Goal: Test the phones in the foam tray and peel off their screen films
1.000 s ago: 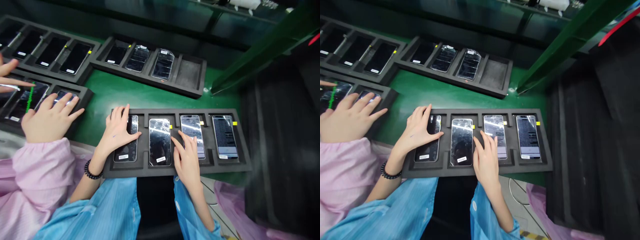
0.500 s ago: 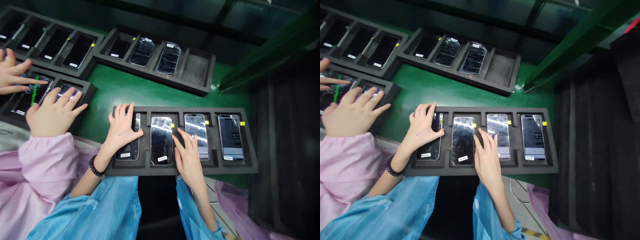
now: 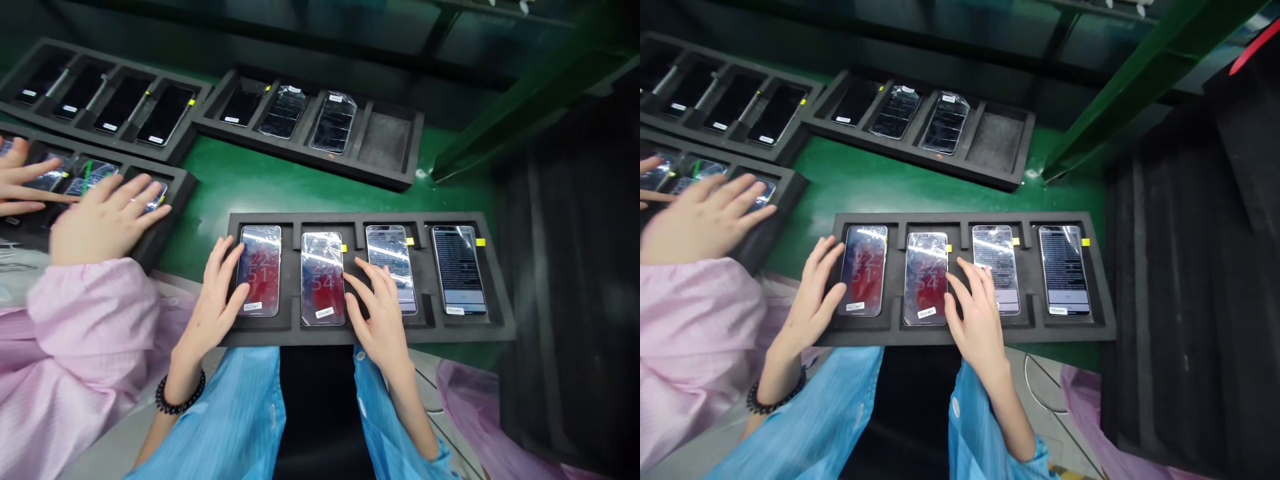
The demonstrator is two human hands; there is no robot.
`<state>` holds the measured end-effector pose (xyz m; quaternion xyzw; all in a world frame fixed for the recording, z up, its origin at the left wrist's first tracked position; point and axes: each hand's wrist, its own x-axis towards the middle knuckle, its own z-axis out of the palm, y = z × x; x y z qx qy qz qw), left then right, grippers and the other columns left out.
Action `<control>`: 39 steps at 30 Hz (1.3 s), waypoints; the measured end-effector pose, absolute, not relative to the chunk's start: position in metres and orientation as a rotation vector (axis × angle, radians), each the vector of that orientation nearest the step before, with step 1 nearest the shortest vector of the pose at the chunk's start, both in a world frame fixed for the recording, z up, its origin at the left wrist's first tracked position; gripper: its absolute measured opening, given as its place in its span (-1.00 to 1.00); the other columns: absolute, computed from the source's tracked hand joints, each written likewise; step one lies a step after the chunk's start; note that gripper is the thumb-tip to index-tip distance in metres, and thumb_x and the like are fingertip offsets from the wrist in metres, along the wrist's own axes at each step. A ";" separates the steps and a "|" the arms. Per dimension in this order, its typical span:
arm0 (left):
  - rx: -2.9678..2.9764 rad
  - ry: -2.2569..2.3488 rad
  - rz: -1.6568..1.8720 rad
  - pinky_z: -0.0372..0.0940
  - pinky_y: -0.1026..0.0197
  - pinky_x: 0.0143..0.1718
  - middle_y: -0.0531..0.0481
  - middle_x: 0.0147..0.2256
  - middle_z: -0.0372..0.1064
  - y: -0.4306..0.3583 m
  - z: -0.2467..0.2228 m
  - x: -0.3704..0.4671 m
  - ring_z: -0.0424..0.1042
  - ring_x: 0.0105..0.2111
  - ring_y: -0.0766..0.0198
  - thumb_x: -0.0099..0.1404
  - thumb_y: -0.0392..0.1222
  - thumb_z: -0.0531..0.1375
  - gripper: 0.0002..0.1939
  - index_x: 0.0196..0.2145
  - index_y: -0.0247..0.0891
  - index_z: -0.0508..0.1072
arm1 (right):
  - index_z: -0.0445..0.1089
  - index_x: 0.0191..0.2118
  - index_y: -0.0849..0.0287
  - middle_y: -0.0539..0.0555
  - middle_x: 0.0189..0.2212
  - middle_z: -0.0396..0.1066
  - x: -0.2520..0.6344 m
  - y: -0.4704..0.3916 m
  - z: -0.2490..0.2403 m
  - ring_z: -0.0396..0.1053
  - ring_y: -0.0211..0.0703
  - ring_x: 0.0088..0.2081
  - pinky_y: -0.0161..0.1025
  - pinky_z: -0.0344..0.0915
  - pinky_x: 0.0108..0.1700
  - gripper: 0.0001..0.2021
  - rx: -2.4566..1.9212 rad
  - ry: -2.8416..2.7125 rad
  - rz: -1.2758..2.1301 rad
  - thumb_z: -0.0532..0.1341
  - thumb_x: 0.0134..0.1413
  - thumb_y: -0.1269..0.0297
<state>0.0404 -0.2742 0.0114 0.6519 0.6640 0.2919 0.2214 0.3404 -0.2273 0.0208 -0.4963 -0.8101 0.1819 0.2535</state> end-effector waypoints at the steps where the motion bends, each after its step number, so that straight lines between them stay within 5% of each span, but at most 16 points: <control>1: 1.830 1.845 0.754 -0.29 -0.29 0.48 0.03 0.49 -0.22 -0.281 0.012 0.043 -0.28 0.50 -0.01 0.53 -0.05 0.01 -0.41 0.44 0.15 -0.03 | 0.39 0.15 0.18 0.24 0.27 0.31 0.340 -0.227 0.021 0.22 0.04 0.31 0.27 0.04 0.45 -0.70 -1.350 -2.209 0.496 0.11 0.39 0.35; 8: 2.211 1.774 0.875 -0.44 -0.41 0.46 0.17 0.47 -0.11 -0.302 0.009 0.039 -0.17 0.48 -0.05 0.53 -0.19 -0.04 -0.47 0.35 0.25 0.21 | 0.51 0.05 0.04 0.19 0.34 0.22 0.344 -0.225 0.031 0.19 0.07 0.33 0.36 -0.03 0.44 -0.74 -1.124 -2.386 0.540 0.17 0.35 0.37; 15: 2.349 1.691 0.789 -0.44 -0.48 0.43 0.08 0.46 -0.05 -0.302 0.005 0.027 -0.14 0.47 -0.13 0.51 -0.17 0.00 -0.55 0.27 0.12 0.37 | 0.53 0.02 0.04 0.18 0.38 0.18 0.344 -0.222 0.034 0.16 0.09 0.35 0.38 -0.12 0.46 -0.77 -1.129 -2.521 0.597 0.16 0.38 0.25; 19: 2.125 1.912 0.640 -0.39 -0.49 0.43 0.01 0.49 -0.19 -0.295 0.009 0.033 -0.24 0.49 -0.18 0.54 -0.13 -0.05 -0.49 0.38 0.11 0.19 | 0.28 0.30 0.19 0.32 0.42 0.07 0.336 -0.216 0.033 0.05 0.17 0.42 0.42 -0.12 0.45 -0.55 -1.289 -2.541 0.522 0.05 0.44 0.12; 23: 2.060 1.992 0.686 -0.45 -0.46 0.43 0.04 0.51 -0.29 -0.280 0.013 0.039 -0.31 0.50 -0.15 0.56 -0.03 -0.14 -0.46 0.44 0.18 0.00 | 0.13 0.38 0.15 0.29 0.43 0.05 0.329 -0.204 0.044 0.02 0.13 0.43 0.37 -0.14 0.47 -0.50 -1.327 -2.486 0.467 -0.01 0.46 0.09; 32: 2.024 1.929 0.774 -0.42 -0.35 0.46 -0.05 0.47 -0.13 -0.251 0.007 0.047 -0.28 0.50 -0.07 0.57 0.01 -0.16 -0.51 0.32 0.00 0.28 | 0.33 0.22 0.20 0.30 0.32 0.24 0.312 -0.183 0.040 0.19 0.11 0.33 0.35 -0.09 0.46 -0.62 -1.346 -2.387 0.319 -0.01 0.46 0.19; 39: 1.969 1.983 0.821 -0.42 -0.39 0.46 0.00 0.46 -0.10 -0.252 0.007 0.048 -0.27 0.50 -0.07 0.56 0.04 -0.18 -0.51 0.30 0.06 0.30 | 0.37 0.24 0.11 0.28 0.40 0.13 0.312 -0.187 0.033 0.12 0.14 0.39 0.43 -0.18 0.46 -0.60 -1.364 -2.521 0.364 0.00 0.46 0.17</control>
